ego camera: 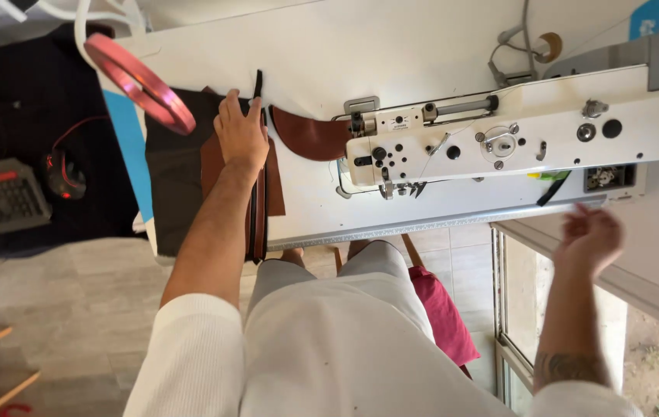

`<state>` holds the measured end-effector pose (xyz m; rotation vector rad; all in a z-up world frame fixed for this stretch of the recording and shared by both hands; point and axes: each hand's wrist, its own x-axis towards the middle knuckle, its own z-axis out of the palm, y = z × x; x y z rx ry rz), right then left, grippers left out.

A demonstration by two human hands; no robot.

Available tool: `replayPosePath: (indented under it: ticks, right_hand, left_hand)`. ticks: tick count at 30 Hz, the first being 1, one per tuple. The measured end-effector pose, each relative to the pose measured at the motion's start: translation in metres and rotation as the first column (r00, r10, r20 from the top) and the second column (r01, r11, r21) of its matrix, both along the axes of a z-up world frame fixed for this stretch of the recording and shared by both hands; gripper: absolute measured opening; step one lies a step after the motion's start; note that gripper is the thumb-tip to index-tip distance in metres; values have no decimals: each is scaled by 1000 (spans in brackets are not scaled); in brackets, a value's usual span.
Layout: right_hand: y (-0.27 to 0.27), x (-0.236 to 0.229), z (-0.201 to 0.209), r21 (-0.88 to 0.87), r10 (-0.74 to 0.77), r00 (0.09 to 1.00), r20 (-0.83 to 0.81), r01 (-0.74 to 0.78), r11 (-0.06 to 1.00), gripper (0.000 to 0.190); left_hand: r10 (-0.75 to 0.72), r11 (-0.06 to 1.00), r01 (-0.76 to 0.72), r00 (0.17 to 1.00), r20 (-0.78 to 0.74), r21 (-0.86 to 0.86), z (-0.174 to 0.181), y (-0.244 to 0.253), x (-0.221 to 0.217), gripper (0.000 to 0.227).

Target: The person is assembling a leather bag by fitting a zipper and selecting necessary metal hardware from a storage box.

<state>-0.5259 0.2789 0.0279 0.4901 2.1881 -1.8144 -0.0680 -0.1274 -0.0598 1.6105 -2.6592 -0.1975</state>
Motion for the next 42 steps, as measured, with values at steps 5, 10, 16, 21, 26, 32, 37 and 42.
replayPosePath:
  ticks: [5, 10, 16, 21, 26, 32, 37, 42]
  right_hand:
    - [22, 130, 1, -23, 300, 952, 68, -299, 954, 24]
    - [-15, 235, 12, -235, 637, 761, 125, -601, 764, 21]
    - [-124, 320, 30, -442, 851, 523, -47, -775, 451, 15]
    - [-210, 349, 2, -503, 878, 472, -77, -779, 375, 13]
    - [-264, 358, -35, -635, 872, 488, -34, -684, 358, 16]
    - [-294, 359, -30, -329, 960, 280, -9, -908, 261, 45]
    - [-324, 352, -51, -283, 940, 331, 87, -896, 342, 25]
    - [-329, 355, -68, -428, 858, 485, 170, -748, 508, 19]
  left_hand:
    - [-81, 988, 43, 962, 260, 148, -11, -37, -5, 19]
    - [-54, 971, 123, 948, -314, 205, -10, -56, 30, 16]
    - [-254, 904, 399, 790, -558, 152, -14, -59, 63, 5]
    - [-255, 892, 430, 733, -631, 138, -9, -37, 66, 3]
    - [-157, 888, 402, 721, -675, 222, 1, -15, 63, 8]
    - [-32, 883, 354, 702, -712, 309, 31, 4, 60, 7]
    - [106, 800, 416, 612, -784, 433, 70, 7, 62, 22]
    - [216, 701, 396, 676, -705, 593, 55, 3, 72, 20]
